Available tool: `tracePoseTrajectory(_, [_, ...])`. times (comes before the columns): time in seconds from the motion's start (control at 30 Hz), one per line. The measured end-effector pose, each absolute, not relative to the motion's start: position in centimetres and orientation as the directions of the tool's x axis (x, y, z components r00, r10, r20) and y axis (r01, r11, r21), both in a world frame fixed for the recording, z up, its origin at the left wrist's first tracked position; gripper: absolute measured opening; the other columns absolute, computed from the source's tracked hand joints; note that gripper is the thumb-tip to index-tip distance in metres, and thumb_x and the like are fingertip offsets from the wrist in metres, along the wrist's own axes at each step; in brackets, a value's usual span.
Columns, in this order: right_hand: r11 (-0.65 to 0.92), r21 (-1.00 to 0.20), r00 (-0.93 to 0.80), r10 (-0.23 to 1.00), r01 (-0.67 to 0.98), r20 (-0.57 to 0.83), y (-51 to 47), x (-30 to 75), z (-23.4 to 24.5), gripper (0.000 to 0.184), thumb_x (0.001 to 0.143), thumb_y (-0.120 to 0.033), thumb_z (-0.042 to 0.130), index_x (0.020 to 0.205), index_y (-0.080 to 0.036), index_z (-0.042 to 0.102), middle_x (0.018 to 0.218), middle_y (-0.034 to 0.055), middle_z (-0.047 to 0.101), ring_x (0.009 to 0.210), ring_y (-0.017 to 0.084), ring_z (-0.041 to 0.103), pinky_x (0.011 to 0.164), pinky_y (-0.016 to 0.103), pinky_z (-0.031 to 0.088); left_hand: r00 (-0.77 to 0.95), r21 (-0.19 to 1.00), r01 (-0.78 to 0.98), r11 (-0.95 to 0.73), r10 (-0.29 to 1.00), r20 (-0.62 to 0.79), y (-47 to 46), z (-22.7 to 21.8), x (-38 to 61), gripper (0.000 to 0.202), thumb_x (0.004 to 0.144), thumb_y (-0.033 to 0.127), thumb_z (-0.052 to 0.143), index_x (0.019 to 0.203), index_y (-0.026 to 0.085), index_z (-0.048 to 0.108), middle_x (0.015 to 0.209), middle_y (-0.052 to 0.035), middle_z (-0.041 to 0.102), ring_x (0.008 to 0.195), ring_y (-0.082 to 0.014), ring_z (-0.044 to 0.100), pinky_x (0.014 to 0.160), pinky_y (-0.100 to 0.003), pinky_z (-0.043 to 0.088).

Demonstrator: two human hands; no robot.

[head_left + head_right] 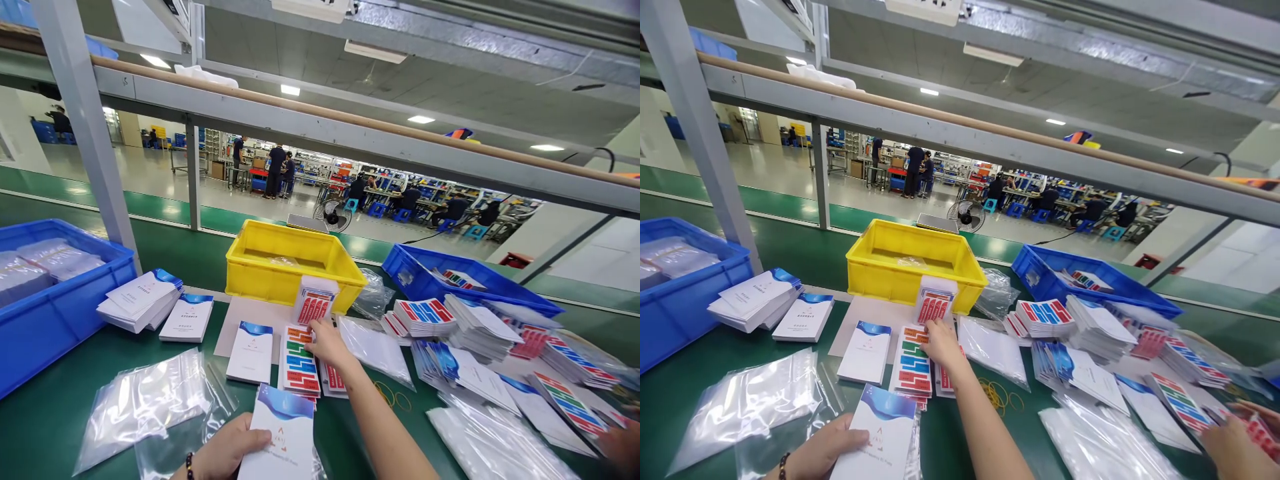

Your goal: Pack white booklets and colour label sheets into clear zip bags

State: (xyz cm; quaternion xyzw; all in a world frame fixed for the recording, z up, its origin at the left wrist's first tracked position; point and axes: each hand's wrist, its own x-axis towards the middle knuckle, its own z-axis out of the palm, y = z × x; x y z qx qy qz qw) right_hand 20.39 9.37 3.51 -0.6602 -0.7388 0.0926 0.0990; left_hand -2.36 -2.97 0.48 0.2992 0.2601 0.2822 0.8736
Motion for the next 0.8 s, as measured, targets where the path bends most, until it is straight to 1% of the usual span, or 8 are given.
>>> tracePoseTrajectory(0.23, [0.099, -0.378, -0.087, 0.995, 0.920, 0.047, 9.5, 20.4, 3.4, 0.022, 0.061, -0.014, 0.065, 0.078, -0.017, 0.052, 0.080, 0.0034, 0.057, 0.079, 0.020, 0.051, 0.068, 0.027, 0.032, 0.664, 0.592, -0.381, 0.710, 0.656, -0.358, -3.0, 0.9, -2.2, 0.037, 0.060, 0.034, 0.074, 0.082, 0.005, 0.066, 0.075, -0.0154, 0.072, 0.074, -0.0270, 0.067, 0.075, -0.037, 0.046])
tracePoseTrajectory(0.37, [0.135, -0.521, -0.087, 0.989, 0.843, 0.117, 8.8, 20.9, 3.6, 0.004, 0.071, -0.014, 0.053, 0.071, -0.018, 0.053, 0.074, 0.0021, 0.059, 0.074, 0.017, 0.053, 0.068, 0.026, 0.034, 0.594, 0.552, -0.417, 0.722, 0.676, -0.436, -2.8, 0.7, -2.1, 0.034, 0.058, 0.031, 0.076, 0.078, 0.006, 0.064, 0.072, -0.0130, 0.072, 0.073, -0.0265, 0.067, 0.073, -0.036, 0.047])
tracePoseTrajectory(0.43, [0.148, -0.608, -0.062, 0.985, 0.780, 0.160, 8.3, 21.6, 3.9, 0.014, 0.079, -0.022, 0.046, 0.069, -0.018, 0.055, 0.073, 0.0026, 0.060, 0.073, 0.017, 0.053, 0.068, 0.026, 0.036, 0.582, 0.532, -0.425, 0.732, 0.671, -0.459, -2.8, 0.9, -2.1, 0.035, 0.058, 0.030, 0.076, 0.079, 0.007, 0.063, 0.072, -0.0124, 0.072, 0.073, -0.0265, 0.067, 0.073, -0.036, 0.048])
tracePoseTrajectory(0.53, [0.126, -0.739, 0.031, 0.981, 0.662, 0.194, 7.4, 22.8, 4.4, 0.031, 0.085, -0.036, 0.034, 0.079, -0.017, 0.057, 0.069, 0.0035, 0.059, 0.064, 0.016, 0.053, 0.060, 0.026, 0.039, 0.562, 0.509, -0.423, 0.750, 0.657, -0.502, -2.7, 1.3, -2.0, 0.036, 0.058, 0.030, 0.076, 0.081, 0.007, 0.062, 0.072, -0.0119, 0.073, 0.073, -0.0269, 0.068, 0.073, -0.036, 0.048])
tracePoseTrajectory(0.6, [0.095, -0.810, 0.068, 0.984, 0.579, 0.164, 6.4, 23.0, 4.4, 0.040, 0.084, -0.044, 0.031, 0.083, -0.015, 0.057, 0.059, 0.0021, 0.056, 0.051, 0.014, 0.048, 0.050, 0.025, 0.037, 0.563, 0.494, -0.424, 0.759, 0.648, -0.512, -2.7, 1.8, -2.0, 0.035, 0.061, 0.032, 0.075, 0.082, 0.006, 0.062, 0.074, -0.0127, 0.073, 0.074, -0.0269, 0.068, 0.073, -0.036, 0.049])
tracePoseTrajectory(0.67, [0.065, -0.861, 0.042, 0.994, 0.505, 0.099, 5.2, 22.2, 4.1, 0.044, 0.081, -0.051, 0.036, 0.080, -0.014, 0.059, 0.048, -0.0010, 0.050, 0.041, 0.011, 0.041, 0.042, 0.023, 0.033, 0.599, 0.462, -0.442, 0.769, 0.636, -0.486, -2.6, 2.3, -1.9, 0.039, 0.066, 0.039, 0.069, 0.087, 0.006, 0.062, 0.079, -0.0138, 0.072, 0.078, -0.0275, 0.067, 0.075, -0.036, 0.049])
tracePoseTrajectory(0.73, [0.039, -0.894, -0.024, 0.999, 0.446, 0.032, 3.6, 20.5, 3.4, 0.042, 0.076, -0.053, 0.045, 0.072, -0.014, 0.060, 0.044, -0.0027, 0.047, 0.037, 0.009, 0.039, 0.038, 0.021, 0.031, 0.629, 0.434, -0.461, 0.774, 0.630, -0.456, -2.6, 2.6, -1.7, 0.045, 0.070, 0.046, 0.063, 0.091, 0.007, 0.062, 0.083, -0.0143, 0.072, 0.081, -0.0281, 0.067, 0.076, -0.038, 0.049])
tracePoseTrajectory(0.8, [0.013, -0.917, -0.097, 0.995, 0.398, -0.027, 2.0, 18.5, 2.7, 0.037, 0.074, -0.050, 0.052, 0.066, -0.014, 0.060, 0.044, -0.0025, 0.049, 0.037, 0.009, 0.042, 0.037, 0.020, 0.032, 0.603, 0.454, -0.465, 0.760, 0.647, -0.466, -2.6, 2.8, -1.6, 0.042, 0.071, 0.046, 0.063, 0.089, 0.007, 0.061, 0.080, -0.0133, 0.072, 0.077, -0.0273, 0.068, 0.074, -0.037, 0.050])
